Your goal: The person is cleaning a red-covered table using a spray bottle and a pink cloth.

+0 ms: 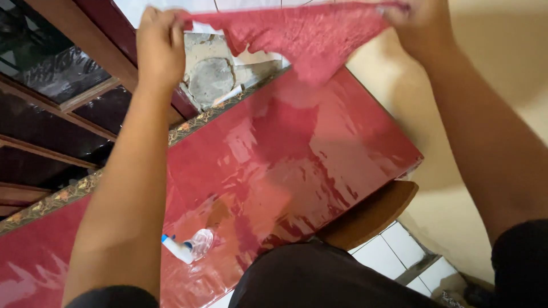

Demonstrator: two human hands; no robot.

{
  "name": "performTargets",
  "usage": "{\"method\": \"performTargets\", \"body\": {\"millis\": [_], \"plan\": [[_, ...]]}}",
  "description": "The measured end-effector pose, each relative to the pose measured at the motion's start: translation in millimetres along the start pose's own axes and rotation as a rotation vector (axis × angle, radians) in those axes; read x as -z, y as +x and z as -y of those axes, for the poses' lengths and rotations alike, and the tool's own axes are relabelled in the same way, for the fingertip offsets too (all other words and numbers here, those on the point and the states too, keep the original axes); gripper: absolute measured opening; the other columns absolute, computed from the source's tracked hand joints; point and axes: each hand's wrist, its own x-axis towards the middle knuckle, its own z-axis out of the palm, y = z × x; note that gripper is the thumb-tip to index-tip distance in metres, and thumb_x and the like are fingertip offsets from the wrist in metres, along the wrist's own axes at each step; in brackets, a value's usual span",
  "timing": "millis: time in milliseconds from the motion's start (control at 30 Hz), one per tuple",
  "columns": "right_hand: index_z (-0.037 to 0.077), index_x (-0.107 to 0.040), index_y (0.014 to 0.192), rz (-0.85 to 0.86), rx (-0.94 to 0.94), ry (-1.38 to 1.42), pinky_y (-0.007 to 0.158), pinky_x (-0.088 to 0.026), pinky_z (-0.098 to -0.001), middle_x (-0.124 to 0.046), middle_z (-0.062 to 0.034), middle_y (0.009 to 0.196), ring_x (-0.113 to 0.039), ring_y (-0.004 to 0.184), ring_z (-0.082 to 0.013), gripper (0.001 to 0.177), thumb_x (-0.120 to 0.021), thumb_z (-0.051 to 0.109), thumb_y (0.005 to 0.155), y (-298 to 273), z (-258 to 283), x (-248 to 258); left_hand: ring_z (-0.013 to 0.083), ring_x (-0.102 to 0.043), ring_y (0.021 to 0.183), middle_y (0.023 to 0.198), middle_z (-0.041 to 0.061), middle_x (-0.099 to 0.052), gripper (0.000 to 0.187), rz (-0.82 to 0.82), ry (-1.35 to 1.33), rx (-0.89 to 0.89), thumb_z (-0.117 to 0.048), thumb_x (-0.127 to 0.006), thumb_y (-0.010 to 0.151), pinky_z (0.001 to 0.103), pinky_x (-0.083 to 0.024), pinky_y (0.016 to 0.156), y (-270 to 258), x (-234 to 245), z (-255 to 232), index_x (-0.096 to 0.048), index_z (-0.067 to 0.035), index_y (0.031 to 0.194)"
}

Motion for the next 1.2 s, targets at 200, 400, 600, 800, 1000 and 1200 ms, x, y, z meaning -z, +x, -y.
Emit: {"method": "performTargets", "body": {"millis": [200, 400, 600, 800, 1000, 1200], "plan": [[0.005, -0.076, 0.1, 0.111, -0.138, -0.048, 0.082, -0.052, -0.0473, -0.067, -0.0184, 0.097, -0.062, 0.089, -0.0369, 0.007, -0.077, 0.01, 0.094, -117, 45, -28, 0.0407, -0.057, 0.087, 0.091, 0.02, -0.059, 0.006, 0.267, 0.18, -0.062, -0.008, -0.067, 0.096, 0.05, -0.046, 0.074, -135, -42, 27, -0.07, -0.004, 0.093], [0.011, -0.079, 0.102, 0.392, -0.187, -0.192, 0.075, -0.051, -0.0487, -0.072, -0.0161, 0.103, -0.065, 0.091, -0.0368, 0.029, -0.069, 0.013, 0.075, -285, 91, -97, 0.03, -0.057, 0.111, 0.112, 0.005, -0.064, 0.02, 0.661, 0.432, 0.28, -0.016, -0.065, 0.089, 0.048, -0.047, 0.092, -314, -96, 7, -0.076, -0.022, 0.105], [0.016, -0.079, 0.097, 0.985, -0.411, -0.191, 0.081, -0.054, -0.0484, -0.071, -0.0109, 0.094, -0.068, 0.09, -0.0334, 0.02, -0.067, 0.026, 0.084, -381, 118, -110, 0.0299, -0.049, 0.13, 0.139, 0.004, -0.056, 0.043, 0.713, 0.543, 0.279, -0.023, -0.061, 0.089, 0.052, -0.044, 0.098, -434, -98, -19, -0.07, -0.029, 0.131], [0.018, -0.08, 0.095, 1.225, -0.515, -0.064, 0.08, -0.056, -0.0469, -0.072, -0.0106, 0.095, -0.069, 0.091, -0.0331, 0.019, -0.068, 0.03, 0.086, -377, 135, -73, 0.027, -0.054, 0.122, 0.128, 0.001, -0.064, 0.039, 0.996, 0.423, 0.418, -0.025, -0.055, 0.096, 0.048, -0.044, 0.102, -484, -69, -42, -0.066, -0.022, 0.133], [0.013, -0.079, 0.106, 1.309, -1.294, 0.789, 0.077, -0.061, -0.034, -0.08, -0.0123, 0.094, -0.074, 0.081, -0.0188, 0.024, -0.069, 0.027, 0.09, -380, 66, -71, 0.0336, -0.072, 0.095, 0.104, 0.016, -0.075, 0.025, 0.709, 0.155, 0.604, -0.028, -0.063, 0.095, 0.046, -0.056, 0.085, -451, -65, -19, -0.074, -0.016, 0.114], [0.008, -0.081, 0.094, 1.075, -1.085, 0.658, 0.061, -0.057, -0.0341, -0.072, -0.0069, 0.077, -0.066, 0.067, -0.015, 0.031, -0.075, 0.037, 0.087, -235, -64, -110, 0.0428, -0.066, 0.092, 0.097, 0.021, -0.07, 0.011, 0.621, 0.192, 0.474, -0.013, -0.056, 0.096, 0.054, -0.05, 0.077, -240, -119, 30, -0.065, -0.008, 0.101]]}}
